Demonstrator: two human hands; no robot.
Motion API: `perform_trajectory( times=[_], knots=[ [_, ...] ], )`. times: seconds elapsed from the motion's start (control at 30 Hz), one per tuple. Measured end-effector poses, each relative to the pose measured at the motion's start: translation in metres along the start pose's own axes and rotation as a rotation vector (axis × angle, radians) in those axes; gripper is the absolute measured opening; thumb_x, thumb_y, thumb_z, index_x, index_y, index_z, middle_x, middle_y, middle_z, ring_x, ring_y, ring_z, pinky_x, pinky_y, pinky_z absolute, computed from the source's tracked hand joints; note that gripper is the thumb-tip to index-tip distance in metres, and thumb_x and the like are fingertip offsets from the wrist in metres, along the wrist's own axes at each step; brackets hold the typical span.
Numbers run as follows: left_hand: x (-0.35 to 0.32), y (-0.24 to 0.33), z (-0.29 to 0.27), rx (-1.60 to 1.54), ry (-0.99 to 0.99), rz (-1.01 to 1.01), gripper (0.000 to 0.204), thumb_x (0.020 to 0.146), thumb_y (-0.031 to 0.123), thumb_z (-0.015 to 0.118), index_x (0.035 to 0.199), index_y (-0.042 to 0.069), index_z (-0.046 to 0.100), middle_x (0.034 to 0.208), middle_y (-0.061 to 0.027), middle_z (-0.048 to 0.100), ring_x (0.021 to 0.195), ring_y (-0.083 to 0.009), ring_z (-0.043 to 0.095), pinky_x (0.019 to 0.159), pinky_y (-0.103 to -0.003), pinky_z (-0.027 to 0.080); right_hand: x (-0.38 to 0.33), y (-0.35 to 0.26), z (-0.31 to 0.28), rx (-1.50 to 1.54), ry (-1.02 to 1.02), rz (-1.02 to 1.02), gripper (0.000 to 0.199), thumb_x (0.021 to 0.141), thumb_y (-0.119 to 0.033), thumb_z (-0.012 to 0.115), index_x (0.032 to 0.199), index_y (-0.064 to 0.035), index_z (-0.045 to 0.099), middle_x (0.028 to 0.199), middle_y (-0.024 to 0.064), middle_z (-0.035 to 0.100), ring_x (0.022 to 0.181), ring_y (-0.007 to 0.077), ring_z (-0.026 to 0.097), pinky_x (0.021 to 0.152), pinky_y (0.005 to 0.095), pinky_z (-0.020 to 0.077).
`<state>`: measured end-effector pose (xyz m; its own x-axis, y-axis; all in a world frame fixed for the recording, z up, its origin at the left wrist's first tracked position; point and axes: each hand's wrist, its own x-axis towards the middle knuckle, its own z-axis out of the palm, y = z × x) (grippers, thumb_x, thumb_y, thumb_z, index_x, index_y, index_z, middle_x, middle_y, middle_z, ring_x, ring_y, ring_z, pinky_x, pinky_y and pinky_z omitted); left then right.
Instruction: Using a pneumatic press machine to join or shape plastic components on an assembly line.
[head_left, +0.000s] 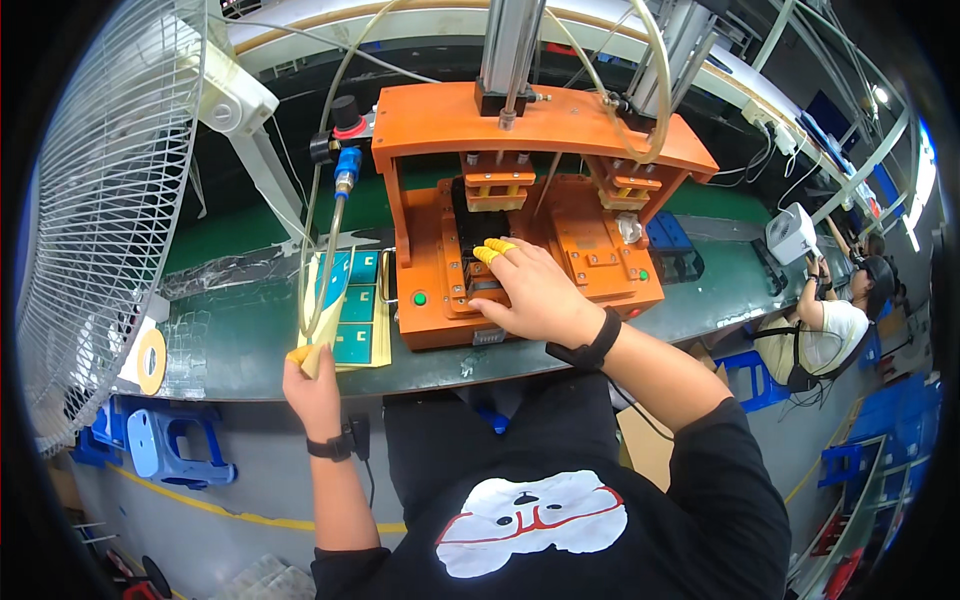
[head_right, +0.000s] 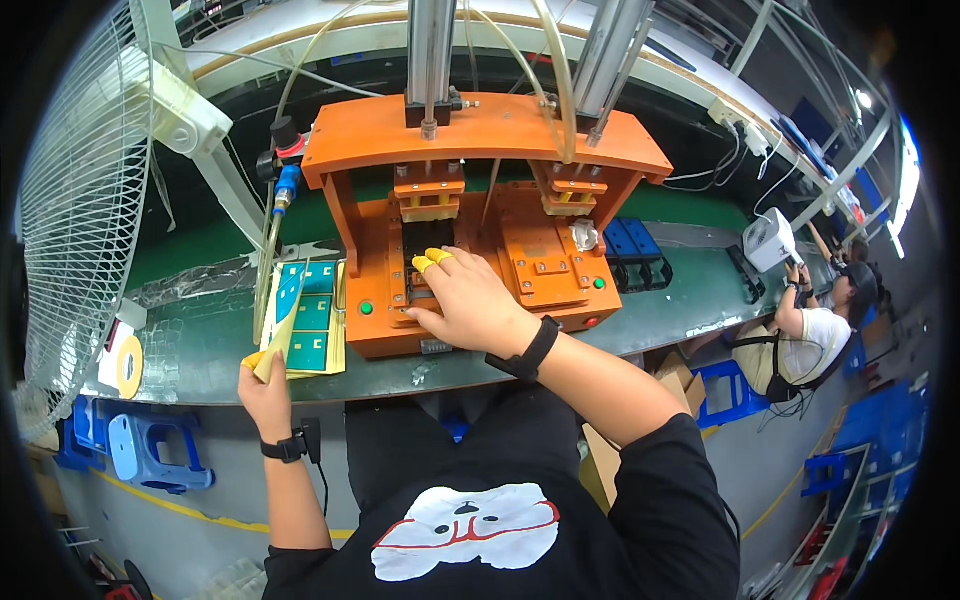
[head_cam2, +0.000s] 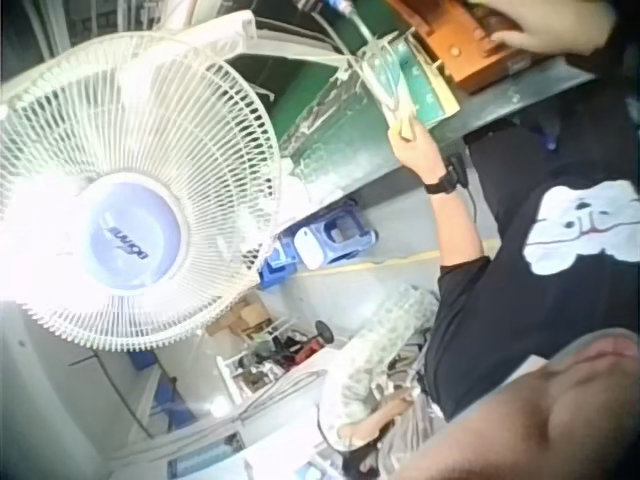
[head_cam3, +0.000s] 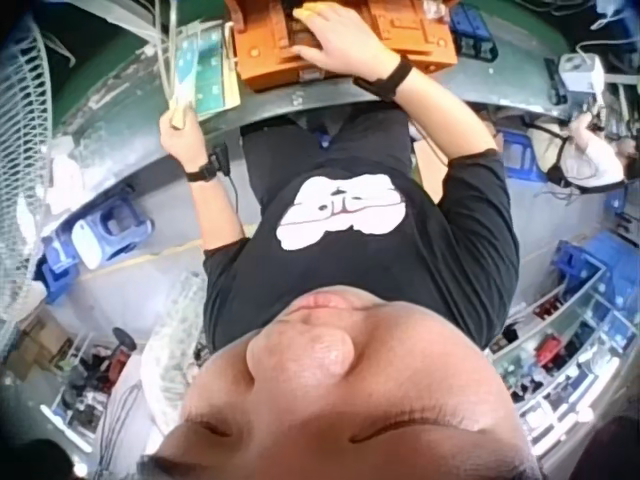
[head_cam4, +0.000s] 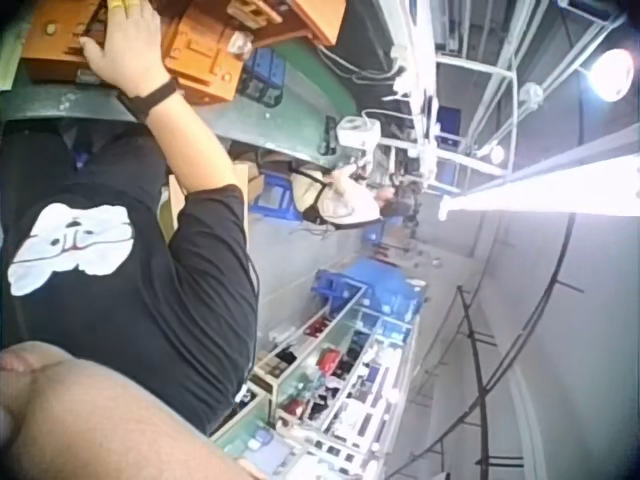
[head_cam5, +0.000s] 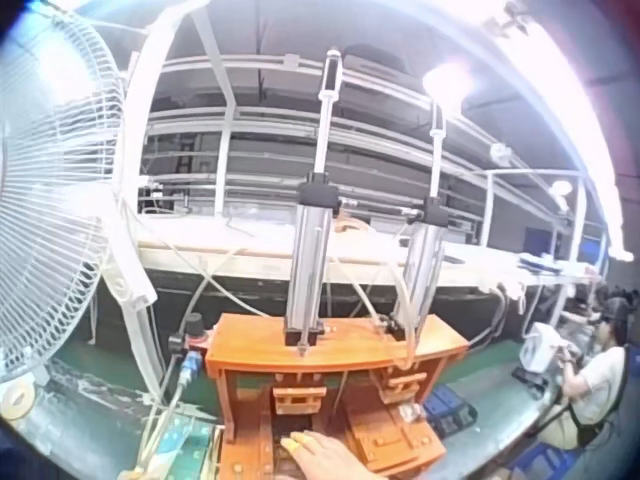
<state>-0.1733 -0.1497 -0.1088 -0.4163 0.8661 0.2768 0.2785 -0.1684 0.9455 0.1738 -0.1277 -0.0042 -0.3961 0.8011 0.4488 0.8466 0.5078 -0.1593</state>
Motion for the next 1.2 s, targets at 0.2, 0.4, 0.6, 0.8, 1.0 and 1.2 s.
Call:
perform_trajectory(
  times=[0.2, 0.4, 0.6, 0.8, 1.0, 1.2],
  knots=[
    [-0.035, 0.011, -0.007, -0.076, 0.016, -0.011, 0.019, 0.097, 0.009, 0.073, 0.109, -0.003, 0.065, 0.101, -0.0066, 0.07, 0.089, -0.0105, 0.063, 0.081, -0.026, 0.051, 0.004, 0.002, -0.004, -0.074, -0.106, -0.02, 0.057, 0.088, -0.041, 0.075, 0.121, 0.0032, 0.063, 0.119, 0.027, 0.068, 0.126, 0.0429, 0.059, 0.115, 0.0512, 0.0402],
    [-0.063, 0.018, -0.019, -0.103, -0.04, -0.075, 0.017, 0.097, 0.004, 0.071, 0.111, -0.005, 0.066, 0.107, -0.0081, 0.069, 0.093, -0.0112, 0.062, 0.085, -0.026, 0.051, 0.012, -0.001, -0.01, -0.056, -0.114, -0.056, 0.053, 0.084, -0.038, 0.078, 0.118, 0.0011, 0.065, 0.117, 0.0226, 0.068, 0.124, 0.0419, 0.06, 0.113, 0.053, 0.0414],
    [-0.076, 0.028, -0.021, -0.174, 0.017, -0.082, 0.014, 0.099, 0.001, 0.068, 0.111, -0.005, 0.066, 0.107, -0.0087, 0.07, 0.095, -0.0127, 0.064, 0.087, -0.028, 0.052, -0.02, -0.065, -0.002, 0.206, 0.234, -0.149, 0.05, 0.077, -0.023, 0.082, 0.123, -0.0063, 0.069, 0.13, 0.0177, 0.064, 0.108, 0.0358, 0.065, 0.096, 0.0453, 0.0494],
    [-0.075, 0.035, -0.02, -0.129, 0.039, -0.085, 0.013, 0.1, 0.003, 0.067, 0.111, -0.004, 0.065, 0.106, -0.0091, 0.07, 0.092, -0.013, 0.065, 0.083, -0.028, 0.054, -0.02, -0.099, 0.06, 0.509, -0.132, 0.137, 0.065, 0.088, -0.027, 0.075, 0.143, 0.0014, 0.052, 0.154, 0.028, 0.045, 0.107, 0.0397, 0.07, 0.078, 0.0405, 0.0606],
    [-0.074, 0.038, -0.021, -0.12, 0.031, -0.102, 0.014, 0.1, 0.005, 0.067, 0.111, -0.004, 0.063, 0.104, -0.0089, 0.07, 0.09, -0.013, 0.065, 0.081, -0.028, 0.054, -0.012, -0.097, 0.083, 0.355, -0.274, 0.207, 0.069, 0.091, -0.031, 0.072, 0.146, 0.0034, 0.047, 0.156, 0.0338, 0.039, 0.102, 0.04, 0.072, 0.073, 0.0409, 0.0626],
    [-0.079, 0.042, -0.018, -0.089, 0.019, -0.082, 0.017, 0.099, 0.005, 0.067, 0.113, -0.004, 0.063, 0.103, -0.009, 0.07, 0.09, -0.0141, 0.066, 0.08, -0.029, 0.054, -0.022, -0.098, 0.077, 0.447, -0.125, 0.189, 0.067, 0.092, -0.031, 0.073, 0.146, -0.0005, 0.049, 0.152, 0.0299, 0.046, 0.1, 0.0369, 0.073, 0.074, 0.0407, 0.0622]
  ],
)
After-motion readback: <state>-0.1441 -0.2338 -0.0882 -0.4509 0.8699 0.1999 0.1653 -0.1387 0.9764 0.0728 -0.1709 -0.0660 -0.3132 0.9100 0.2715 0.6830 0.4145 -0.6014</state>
